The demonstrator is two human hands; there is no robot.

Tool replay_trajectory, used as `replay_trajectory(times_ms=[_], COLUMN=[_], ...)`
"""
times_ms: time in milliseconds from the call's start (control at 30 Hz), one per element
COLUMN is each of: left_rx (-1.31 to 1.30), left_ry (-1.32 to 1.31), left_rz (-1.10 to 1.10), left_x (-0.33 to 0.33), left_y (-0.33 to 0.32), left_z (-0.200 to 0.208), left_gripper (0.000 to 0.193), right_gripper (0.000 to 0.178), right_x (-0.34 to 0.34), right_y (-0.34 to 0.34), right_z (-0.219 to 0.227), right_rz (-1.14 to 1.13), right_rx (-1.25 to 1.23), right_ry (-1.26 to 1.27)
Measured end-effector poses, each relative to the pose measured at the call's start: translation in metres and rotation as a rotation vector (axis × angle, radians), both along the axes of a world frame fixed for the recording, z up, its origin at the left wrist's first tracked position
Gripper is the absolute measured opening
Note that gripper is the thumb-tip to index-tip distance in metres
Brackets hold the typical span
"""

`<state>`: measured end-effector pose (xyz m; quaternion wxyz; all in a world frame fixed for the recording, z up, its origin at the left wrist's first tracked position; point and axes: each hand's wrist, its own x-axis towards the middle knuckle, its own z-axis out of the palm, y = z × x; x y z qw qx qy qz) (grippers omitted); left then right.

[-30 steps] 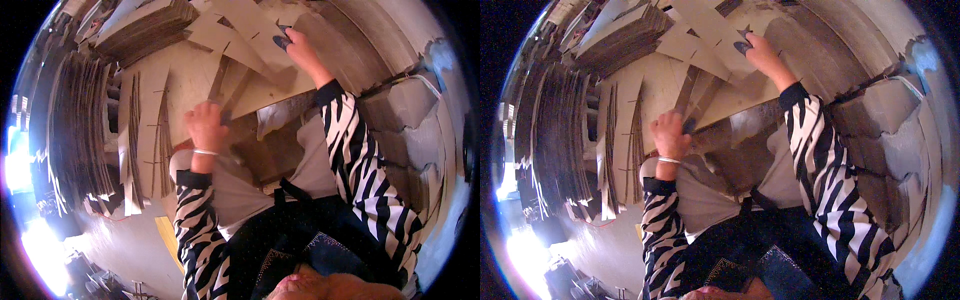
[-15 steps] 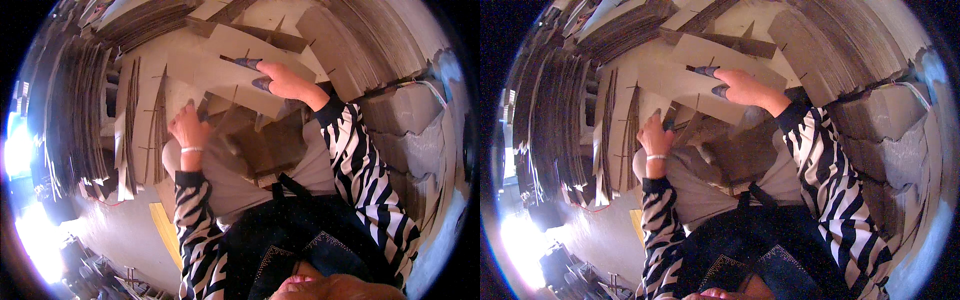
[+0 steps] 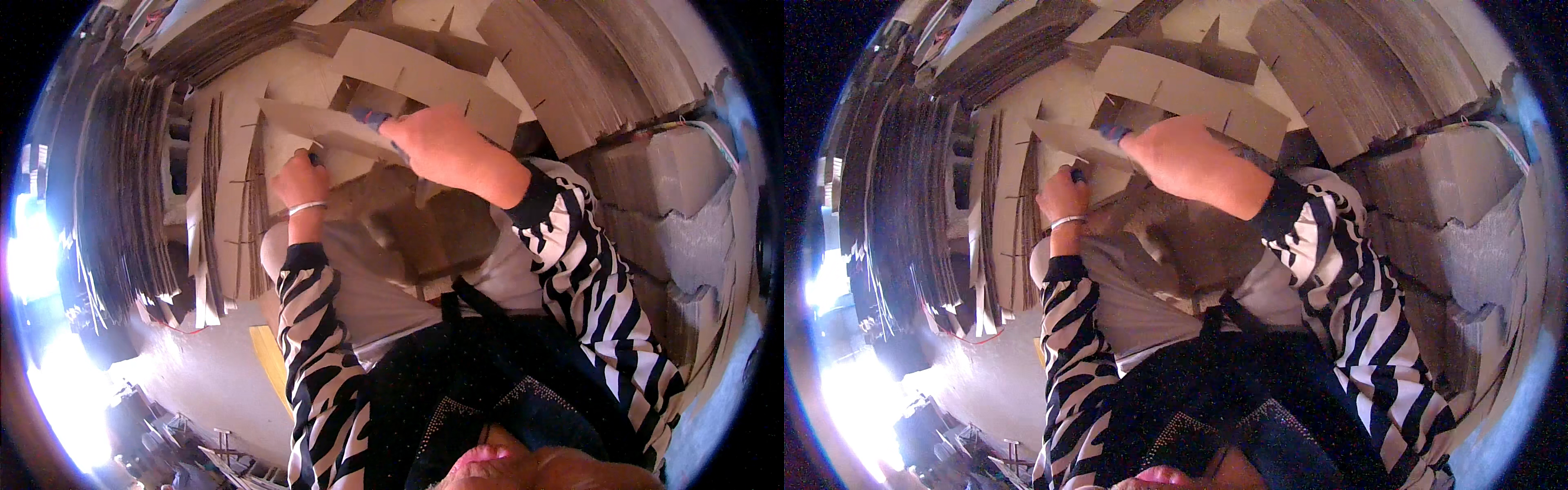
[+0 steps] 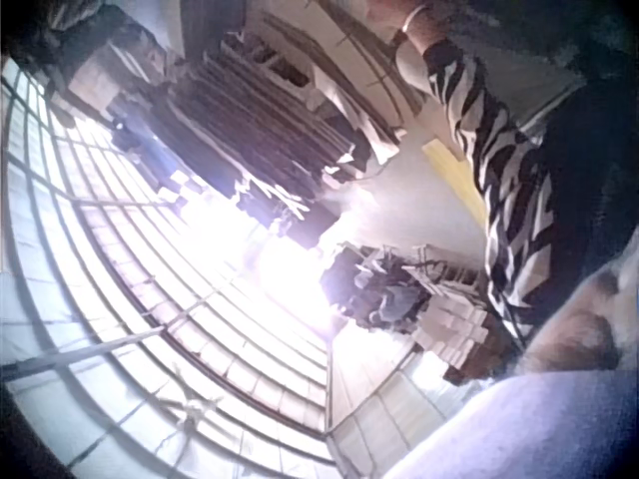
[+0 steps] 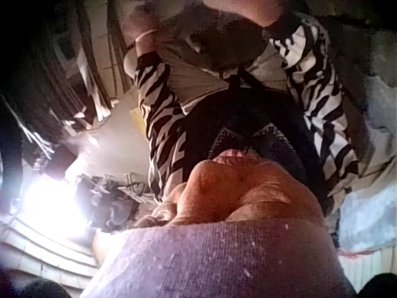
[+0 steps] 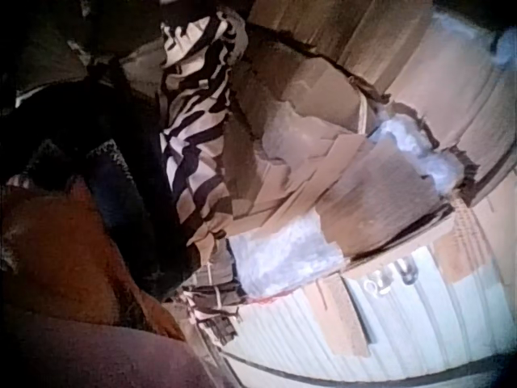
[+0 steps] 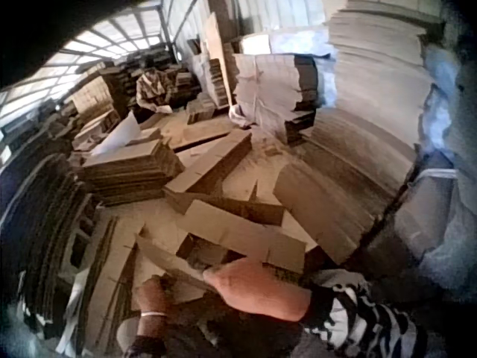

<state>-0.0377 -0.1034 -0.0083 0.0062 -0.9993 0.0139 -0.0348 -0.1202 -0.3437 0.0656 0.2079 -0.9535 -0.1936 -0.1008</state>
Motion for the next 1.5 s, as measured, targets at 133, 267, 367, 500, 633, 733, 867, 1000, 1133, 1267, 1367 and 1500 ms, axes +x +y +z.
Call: replay_trajectory(times_ms=[133, 267, 367, 500, 633, 733, 867, 1000, 1133, 1267, 1367, 1500], left_rx=[-0.062, -0.203, -0.142, -0.255, -0.237, -0.221, -0.211, -0.345, -0.456, -0.467, -0.365, -0.166], left_ry=[-0.37, -0.159, 0.054, 0.08, 0.032, 0.014, -0.043, 0.066, -0.497, -0.395, -0.103, 0.087], left_rz=[-0.25, -0.424, -0.374, -0.392, -0.397, -0.41, -0.409, -0.375, -0.316, -0.103, 0.035, 0.026], left_x=[-0.02, -0.057, -0.073, -0.077, -0.081, -0.079, -0.078, -0.08, -0.059, -0.026, -0.022, -0.018], left_y=[-0.017, -0.03, -0.025, -0.032, -0.037, -0.04, -0.043, -0.044, -0.022, -0.011, 0.014, 0.051], left_z=[0.004, 0.017, 0.005, -0.022, -0.017, -0.016, -0.02, 0.001, 0.019, 0.003, 0.01, -0.022], left_gripper=[0.026, 0.027, 0.027, 0.023, 0.023, 0.021, 0.021, 0.029, 0.037, 0.055, 0.056, 0.042], right_gripper=[0.024, 0.02, 0.021, 0.02, 0.026, 0.029, 0.048, 0.049, 0.033, 0.025, 0.026, 0.018], right_x=[0.0, 0.007, 0.012, 0.009, 0.006, 0.001, -0.006, -0.004, 0.016, -0.003, -0.007, -0.015], right_y=[-0.007, -0.009, -0.004, -0.014, -0.009, -0.01, -0.013, -0.033, -0.093, -0.142, -0.11, -0.024], right_z=[-0.005, -0.006, -0.005, -0.005, -0.029, -0.054, -0.075, -0.071, -0.066, -0.08, -0.038, -0.042], right_rz=[0.003, 0.005, 0.036, -0.037, 0.085, 0.125, 0.121, 0.073, -0.428, -0.63, -0.358, 0.022], right_rx=[-0.001, 0.047, 0.067, 0.079, 0.025, -0.035, -0.186, 0.048, 0.014, -0.227, 0.027, 0.04], right_ry=[0.001, -0.004, -0.007, 0.065, 0.049, 0.058, 0.179, 0.04, -0.198, -0.234, -0.29, -0.191])
